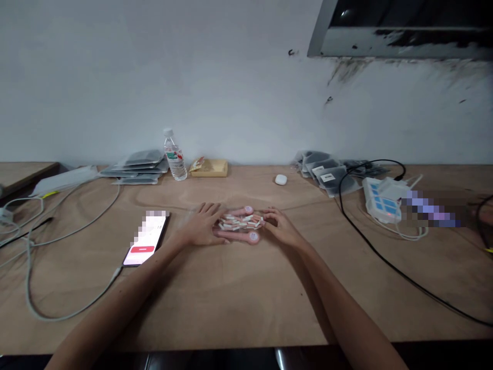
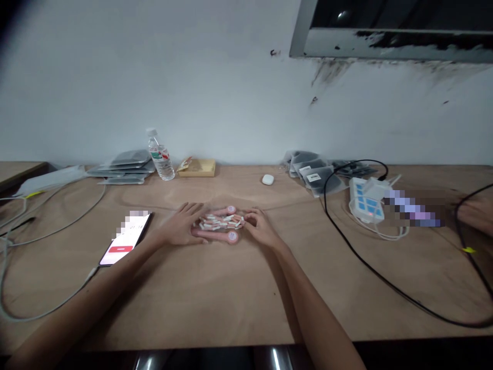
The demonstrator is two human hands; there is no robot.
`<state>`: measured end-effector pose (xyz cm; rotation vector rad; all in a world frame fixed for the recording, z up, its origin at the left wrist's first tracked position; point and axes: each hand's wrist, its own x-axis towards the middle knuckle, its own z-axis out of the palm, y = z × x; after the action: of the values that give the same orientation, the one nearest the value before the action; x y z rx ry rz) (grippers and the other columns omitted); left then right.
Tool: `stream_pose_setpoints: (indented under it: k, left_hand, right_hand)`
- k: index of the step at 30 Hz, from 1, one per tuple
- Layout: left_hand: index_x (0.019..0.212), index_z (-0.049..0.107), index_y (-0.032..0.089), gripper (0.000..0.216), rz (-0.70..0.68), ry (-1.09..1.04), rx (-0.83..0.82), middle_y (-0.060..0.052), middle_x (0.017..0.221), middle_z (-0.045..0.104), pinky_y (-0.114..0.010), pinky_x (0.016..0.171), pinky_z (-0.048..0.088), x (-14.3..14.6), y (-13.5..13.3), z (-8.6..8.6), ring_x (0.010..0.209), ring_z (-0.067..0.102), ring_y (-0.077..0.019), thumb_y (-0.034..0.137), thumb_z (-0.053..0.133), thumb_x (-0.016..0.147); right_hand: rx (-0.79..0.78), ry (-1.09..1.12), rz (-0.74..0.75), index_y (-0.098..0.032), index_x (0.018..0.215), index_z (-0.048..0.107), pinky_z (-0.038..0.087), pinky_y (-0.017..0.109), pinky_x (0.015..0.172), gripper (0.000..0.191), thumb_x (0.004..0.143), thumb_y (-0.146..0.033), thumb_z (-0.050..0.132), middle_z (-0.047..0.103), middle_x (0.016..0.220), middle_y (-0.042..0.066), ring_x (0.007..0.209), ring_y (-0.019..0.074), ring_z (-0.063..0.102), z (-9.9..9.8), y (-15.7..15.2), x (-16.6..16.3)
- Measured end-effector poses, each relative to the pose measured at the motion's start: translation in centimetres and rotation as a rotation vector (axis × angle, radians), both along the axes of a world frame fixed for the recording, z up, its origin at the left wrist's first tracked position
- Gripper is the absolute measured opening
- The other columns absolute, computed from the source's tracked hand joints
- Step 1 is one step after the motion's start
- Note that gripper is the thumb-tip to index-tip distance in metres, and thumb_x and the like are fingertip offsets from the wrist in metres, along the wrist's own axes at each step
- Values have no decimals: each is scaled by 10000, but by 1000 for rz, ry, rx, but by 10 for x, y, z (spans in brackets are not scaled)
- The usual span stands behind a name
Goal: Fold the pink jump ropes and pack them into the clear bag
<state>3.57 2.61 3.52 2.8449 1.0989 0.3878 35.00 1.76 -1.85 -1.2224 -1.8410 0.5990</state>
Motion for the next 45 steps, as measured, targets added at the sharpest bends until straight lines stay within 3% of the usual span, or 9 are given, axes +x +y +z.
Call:
stream_pose_setpoints:
  k: [4, 7, 10, 16, 23, 30, 33, 39, 45]
  left_hand:
    - [1453, 429, 191, 930, 48, 26, -4, -178, 1460, 472, -540, 1114, 323, -7, 4, 0, 1316, 451, -373, 745, 673, 747]
    - [1467, 416, 211, 929, 56, 20, 1, -181, 1483, 451, -565, 1118, 310, -8, 5, -2, 1342, 430, -388, 747, 663, 750]
    - [1465, 423, 235, 899, 40, 8, 16, -165, 1462, 477, -564, 1116, 312, -7, 5, -4, 1341, 428, -392, 742, 652, 758]
    - [1471, 435, 242, 901, 17, -14, 32, -167, 1470, 471, -576, 1110, 318, -7, 3, -4, 1337, 424, -403, 759, 636, 760]
    - [1489, 432, 219, 929, -83, 25, 26, -181, 1490, 462, -569, 1127, 289, -3, -3, 3, 1356, 414, -394, 782, 610, 772]
    - [1522, 384, 225, 976, -132, 15, 23, -184, 1493, 457, -575, 1131, 287, 4, -9, 2, 1382, 387, -410, 780, 630, 757]
    - [1518, 393, 242, 968, -124, 12, 0, -174, 1501, 457, -574, 1139, 284, 5, -8, 3, 1395, 380, -405, 783, 638, 753]
    - [1539, 381, 248, 966, 104, 128, 0, -195, 1589, 353, -680, 1168, 137, -4, 0, 0, 1473, 281, -428, 814, 586, 783]
    - [1574, 319, 309, 771, 263, 176, 28, -158, 1651, 249, -682, 1159, 182, -4, -2, -4, 1513, 205, -429, 690, 500, 930]
  right_hand:
    - [4, -30, -119, -232, 828, 683, 506, 471, 953, 372, 875, -589, 590, 680, 1044, 107, 1028, 284, 640, -1, 1, 5]
    - [89, -76, -176, -235, 1088, 662, 482, 499, 1006, 342, 917, -517, 572, 670, 1156, 113, 1123, 301, 612, 7, -5, -1]
    - [175, -165, -64, -268, 1381, 527, 389, 519, 1135, 470, 949, -449, 556, 556, 1422, 113, 1352, 317, 477, 20, -16, -12]
    - [213, -373, 129, -249, 1574, 299, 299, 590, 1197, 763, 905, -440, 613, 404, 1584, 131, 1472, 349, 344, 23, -24, -27]
    - [236, -477, 173, -254, 1559, 355, 256, 601, 1218, 833, 838, -492, 698, 426, 1579, 116, 1484, 365, 322, 18, -21, -27]
    - [200, -518, 185, -191, 1580, 288, 347, 580, 1165, 940, 814, -525, 720, 418, 1573, 169, 1464, 381, 354, 19, -24, -24]
    - [192, -554, 149, -182, 1567, 314, 377, 569, 1137, 890, 844, -542, 688, 466, 1538, 175, 1430, 384, 400, 19, -22, -23]
    - [224, -624, 88, -279, 1457, 504, 383, 522, 1122, 532, 968, -480, 571, 549, 1468, 89, 1344, 340, 474, 28, -23, -25]
    - [211, -617, 28, -283, 1451, 509, 450, 494, 1030, 503, 994, -495, 521, 627, 1318, 115, 1202, 330, 563, 33, -21, -19]
